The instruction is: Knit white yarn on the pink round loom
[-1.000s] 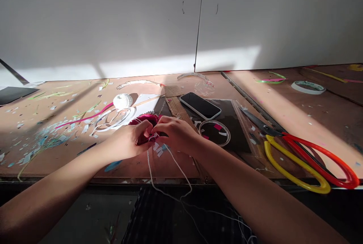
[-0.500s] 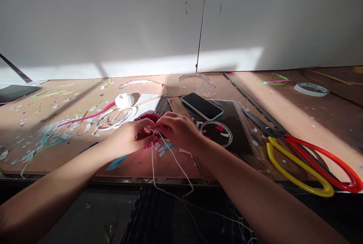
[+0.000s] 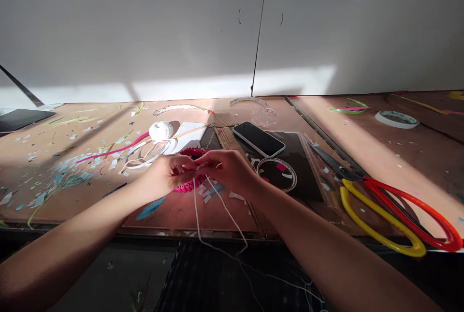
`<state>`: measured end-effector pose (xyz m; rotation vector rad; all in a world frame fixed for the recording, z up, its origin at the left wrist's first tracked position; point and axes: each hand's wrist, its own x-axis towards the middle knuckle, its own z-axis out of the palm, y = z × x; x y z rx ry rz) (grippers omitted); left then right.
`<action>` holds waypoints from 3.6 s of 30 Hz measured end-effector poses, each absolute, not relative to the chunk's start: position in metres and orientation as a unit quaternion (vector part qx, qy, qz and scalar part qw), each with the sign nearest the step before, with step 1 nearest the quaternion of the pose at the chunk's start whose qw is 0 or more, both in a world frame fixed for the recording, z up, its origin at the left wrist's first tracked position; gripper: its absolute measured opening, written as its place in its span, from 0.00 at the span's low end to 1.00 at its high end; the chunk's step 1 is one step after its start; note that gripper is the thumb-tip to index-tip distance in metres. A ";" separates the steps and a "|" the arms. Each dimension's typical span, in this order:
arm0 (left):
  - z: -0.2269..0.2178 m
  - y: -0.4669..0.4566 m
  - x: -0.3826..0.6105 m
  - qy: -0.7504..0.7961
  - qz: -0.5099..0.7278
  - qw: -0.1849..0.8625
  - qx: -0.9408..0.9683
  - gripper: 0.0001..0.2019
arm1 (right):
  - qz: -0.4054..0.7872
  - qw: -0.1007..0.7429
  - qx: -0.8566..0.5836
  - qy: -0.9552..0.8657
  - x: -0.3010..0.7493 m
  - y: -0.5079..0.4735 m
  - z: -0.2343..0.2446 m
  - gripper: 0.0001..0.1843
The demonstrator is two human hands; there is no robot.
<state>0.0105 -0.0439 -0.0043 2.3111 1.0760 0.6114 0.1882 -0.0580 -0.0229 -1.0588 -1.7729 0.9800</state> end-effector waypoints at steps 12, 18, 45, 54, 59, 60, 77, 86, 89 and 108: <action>0.006 -0.049 0.008 0.377 0.204 0.305 0.850 0.09 | 0.444 0.453 -0.390 -0.667 0.198 -0.062 -0.003 0.12; 0.016 -0.062 0.007 0.340 0.218 0.314 0.859 0.10 | 0.387 0.398 -0.448 -0.701 0.191 -0.086 0.013 0.03; -0.036 -0.181 0.034 0.356 0.303 0.650 0.600 0.11 | 0.026 0.475 -0.531 -0.701 0.184 -0.216 -0.045 0.13; -0.054 -0.198 0.046 0.420 0.382 0.461 0.683 0.09 | 0.101 0.496 -0.580 -0.638 0.177 -0.227 -0.058 0.19; -0.058 -0.198 0.051 0.441 0.404 0.482 0.640 0.10 | 0.264 0.571 -0.531 -0.568 0.183 -0.230 -0.065 0.15; -0.057 -0.198 0.051 0.443 0.412 0.486 0.631 0.11 | 0.297 0.584 -0.509 -0.559 0.186 -0.231 -0.066 0.13; -0.076 -0.206 0.048 0.417 0.441 0.365 0.706 0.05 | -0.075 0.458 -0.579 -0.670 0.174 -0.241 -0.077 0.14; -0.083 -0.211 0.052 0.439 0.420 0.445 0.658 0.07 | 0.034 0.492 -0.590 -0.640 0.171 -0.242 -0.094 0.22; -0.084 -0.210 0.051 0.458 0.411 0.483 0.623 0.08 | 0.151 0.506 -0.567 -0.632 0.177 -0.243 -0.093 0.10; -0.094 -0.210 0.047 0.464 0.432 0.371 0.678 0.06 | -0.117 0.459 -0.584 -0.659 0.163 -0.229 -0.098 0.15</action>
